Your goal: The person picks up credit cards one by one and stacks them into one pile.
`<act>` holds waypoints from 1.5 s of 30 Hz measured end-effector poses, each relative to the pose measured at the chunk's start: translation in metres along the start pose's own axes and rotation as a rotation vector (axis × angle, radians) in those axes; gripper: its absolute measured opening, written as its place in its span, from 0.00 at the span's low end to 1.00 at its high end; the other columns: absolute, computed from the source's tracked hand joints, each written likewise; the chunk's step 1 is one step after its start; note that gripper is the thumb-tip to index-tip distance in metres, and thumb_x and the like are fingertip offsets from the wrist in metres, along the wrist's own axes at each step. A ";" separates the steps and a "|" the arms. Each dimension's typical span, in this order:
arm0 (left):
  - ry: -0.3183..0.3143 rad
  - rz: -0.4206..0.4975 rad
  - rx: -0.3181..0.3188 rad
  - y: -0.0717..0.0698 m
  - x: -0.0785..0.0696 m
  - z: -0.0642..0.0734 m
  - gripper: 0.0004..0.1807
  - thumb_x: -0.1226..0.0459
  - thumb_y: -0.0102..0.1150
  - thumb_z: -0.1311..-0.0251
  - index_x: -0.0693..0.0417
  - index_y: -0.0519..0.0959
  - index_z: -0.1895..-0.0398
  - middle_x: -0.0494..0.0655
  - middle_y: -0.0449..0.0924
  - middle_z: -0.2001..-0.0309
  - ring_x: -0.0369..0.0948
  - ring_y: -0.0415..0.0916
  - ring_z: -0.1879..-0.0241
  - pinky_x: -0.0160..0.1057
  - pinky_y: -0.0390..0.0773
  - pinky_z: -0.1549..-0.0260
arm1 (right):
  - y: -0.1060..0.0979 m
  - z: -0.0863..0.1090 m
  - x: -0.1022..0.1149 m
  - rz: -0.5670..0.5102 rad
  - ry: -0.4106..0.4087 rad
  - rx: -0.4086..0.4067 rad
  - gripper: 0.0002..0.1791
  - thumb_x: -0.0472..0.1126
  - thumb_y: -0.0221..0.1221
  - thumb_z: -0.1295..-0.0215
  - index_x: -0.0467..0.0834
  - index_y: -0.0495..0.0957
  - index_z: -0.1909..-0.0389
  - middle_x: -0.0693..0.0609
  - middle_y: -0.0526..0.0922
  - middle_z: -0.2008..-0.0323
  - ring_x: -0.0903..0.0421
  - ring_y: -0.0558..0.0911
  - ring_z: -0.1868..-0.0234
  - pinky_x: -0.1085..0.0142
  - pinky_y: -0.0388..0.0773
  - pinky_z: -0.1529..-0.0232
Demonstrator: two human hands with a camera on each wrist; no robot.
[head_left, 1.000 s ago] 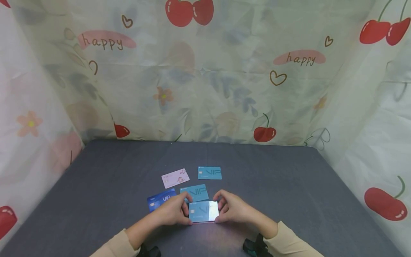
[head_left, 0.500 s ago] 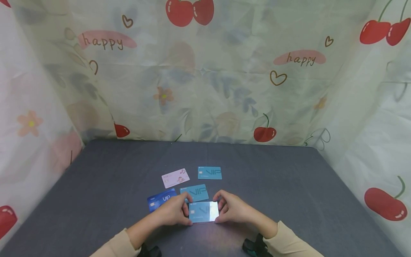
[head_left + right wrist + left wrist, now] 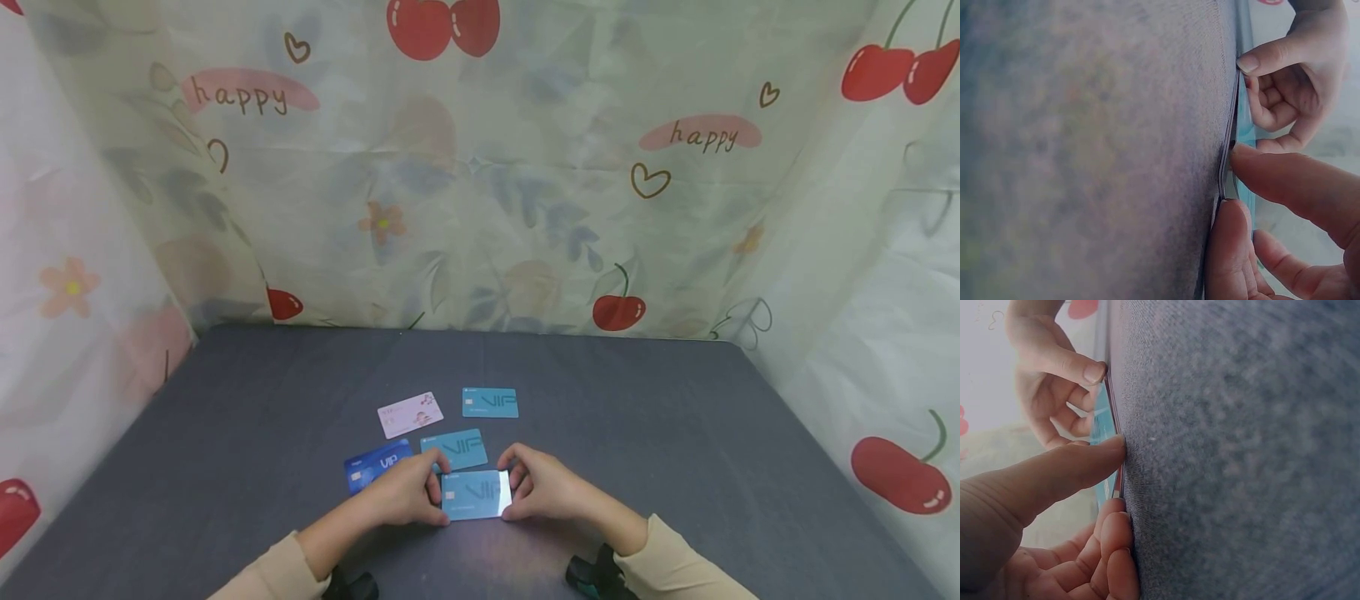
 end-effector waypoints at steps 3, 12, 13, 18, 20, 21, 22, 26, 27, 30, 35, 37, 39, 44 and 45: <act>-0.010 0.006 0.000 0.000 0.000 0.000 0.27 0.68 0.73 0.62 0.61 0.70 0.57 0.45 0.73 0.77 0.36 0.67 0.79 0.30 0.63 0.81 | 0.000 0.000 0.000 0.005 0.001 0.001 0.28 0.33 0.69 0.54 0.36 0.67 0.53 0.48 0.73 0.69 0.58 0.78 0.72 0.73 0.74 0.72; 0.001 -0.006 -0.020 -0.001 -0.002 0.002 0.28 0.68 0.74 0.64 0.63 0.71 0.58 0.45 0.74 0.78 0.36 0.67 0.80 0.30 0.63 0.81 | 0.000 -0.001 0.001 0.029 0.018 0.006 0.27 0.34 0.69 0.54 0.36 0.68 0.53 0.48 0.73 0.68 0.58 0.78 0.72 0.71 0.74 0.72; -0.003 -0.004 -0.017 -0.001 -0.002 0.002 0.28 0.68 0.74 0.64 0.64 0.71 0.57 0.45 0.74 0.78 0.36 0.67 0.80 0.30 0.63 0.81 | 0.000 -0.001 0.001 0.030 0.019 0.006 0.27 0.34 0.69 0.54 0.36 0.68 0.53 0.48 0.73 0.68 0.58 0.78 0.72 0.71 0.74 0.72; -0.019 -0.001 -0.010 -0.001 0.000 0.001 0.27 0.68 0.73 0.63 0.63 0.72 0.57 0.45 0.73 0.78 0.36 0.67 0.80 0.30 0.63 0.81 | 0.000 -0.001 0.000 0.036 0.013 0.006 0.26 0.33 0.69 0.55 0.36 0.69 0.54 0.47 0.73 0.68 0.58 0.78 0.71 0.72 0.74 0.72; -0.017 -0.003 -0.012 -0.001 0.000 0.001 0.27 0.68 0.73 0.63 0.64 0.72 0.57 0.46 0.73 0.78 0.36 0.66 0.79 0.30 0.63 0.80 | 0.000 -0.001 0.000 0.037 0.015 0.006 0.26 0.33 0.69 0.55 0.36 0.69 0.54 0.47 0.73 0.67 0.58 0.78 0.71 0.72 0.74 0.72; -0.015 -0.003 -0.014 -0.001 -0.001 0.002 0.27 0.68 0.73 0.63 0.64 0.72 0.57 0.46 0.73 0.78 0.36 0.66 0.79 0.30 0.63 0.80 | 0.000 -0.002 0.000 0.036 0.018 0.007 0.26 0.33 0.69 0.55 0.36 0.69 0.54 0.47 0.73 0.67 0.58 0.78 0.71 0.72 0.74 0.72; -0.014 -0.003 -0.015 -0.001 -0.001 0.002 0.27 0.68 0.73 0.63 0.64 0.72 0.57 0.46 0.73 0.78 0.36 0.66 0.79 0.30 0.63 0.80 | 0.000 -0.002 -0.001 0.035 0.020 0.008 0.26 0.33 0.69 0.55 0.36 0.69 0.54 0.47 0.73 0.67 0.58 0.78 0.71 0.72 0.74 0.72; -0.007 -0.004 -0.018 -0.001 -0.002 0.003 0.27 0.68 0.73 0.63 0.65 0.72 0.57 0.46 0.73 0.78 0.37 0.66 0.79 0.30 0.62 0.80 | 0.000 -0.002 -0.001 0.033 0.027 0.011 0.26 0.34 0.69 0.55 0.37 0.70 0.54 0.47 0.73 0.67 0.58 0.78 0.71 0.72 0.74 0.72; -0.004 -0.007 -0.020 -0.001 -0.003 0.003 0.27 0.68 0.73 0.63 0.65 0.72 0.57 0.46 0.73 0.78 0.37 0.66 0.79 0.30 0.62 0.80 | 0.000 -0.002 -0.001 0.034 0.027 0.013 0.26 0.34 0.69 0.55 0.37 0.70 0.54 0.47 0.73 0.67 0.58 0.78 0.71 0.72 0.74 0.72; 0.004 -0.017 -0.026 -0.002 -0.003 0.003 0.27 0.68 0.73 0.63 0.65 0.73 0.57 0.45 0.73 0.77 0.37 0.66 0.79 0.30 0.62 0.80 | 0.000 -0.002 -0.001 0.038 0.027 0.017 0.26 0.34 0.69 0.55 0.37 0.70 0.54 0.47 0.73 0.67 0.59 0.78 0.71 0.72 0.74 0.72; 0.000 -0.018 -0.029 -0.001 -0.002 0.003 0.27 0.68 0.73 0.63 0.65 0.73 0.57 0.45 0.72 0.77 0.37 0.66 0.78 0.31 0.62 0.79 | 0.000 -0.001 0.001 0.035 0.024 0.025 0.26 0.34 0.69 0.55 0.36 0.70 0.54 0.47 0.74 0.67 0.60 0.78 0.72 0.72 0.74 0.72; -0.002 -0.016 -0.029 -0.001 -0.002 0.003 0.27 0.68 0.73 0.63 0.65 0.74 0.57 0.45 0.73 0.77 0.37 0.66 0.78 0.31 0.63 0.79 | 0.000 -0.001 0.001 0.031 0.023 0.028 0.26 0.33 0.69 0.55 0.36 0.70 0.54 0.46 0.73 0.67 0.59 0.78 0.72 0.72 0.74 0.72; 0.001 -0.018 -0.031 -0.001 -0.002 0.003 0.27 0.68 0.73 0.64 0.65 0.74 0.57 0.45 0.73 0.77 0.37 0.66 0.78 0.31 0.63 0.79 | 0.000 -0.002 0.001 0.029 0.023 0.029 0.26 0.33 0.69 0.55 0.35 0.70 0.54 0.46 0.73 0.67 0.59 0.78 0.72 0.72 0.74 0.72; 0.004 -0.013 -0.031 -0.001 -0.003 0.003 0.27 0.68 0.73 0.64 0.65 0.74 0.56 0.45 0.73 0.76 0.37 0.66 0.77 0.31 0.63 0.78 | 0.000 -0.002 -0.001 0.035 0.025 0.024 0.26 0.33 0.69 0.55 0.36 0.70 0.54 0.47 0.73 0.68 0.59 0.78 0.72 0.72 0.74 0.72; 0.004 -0.012 -0.031 -0.001 -0.003 0.003 0.27 0.68 0.73 0.64 0.65 0.74 0.56 0.45 0.73 0.76 0.37 0.66 0.77 0.31 0.63 0.78 | 0.000 -0.002 -0.001 0.035 0.024 0.024 0.26 0.33 0.69 0.55 0.36 0.70 0.54 0.47 0.73 0.68 0.58 0.78 0.72 0.72 0.74 0.73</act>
Point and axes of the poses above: each hand's wrist, its own z-axis away from the middle knuckle, its own y-axis out of the palm, x = y × z, the point moved 8 cm from there along -z, towards the middle knuckle
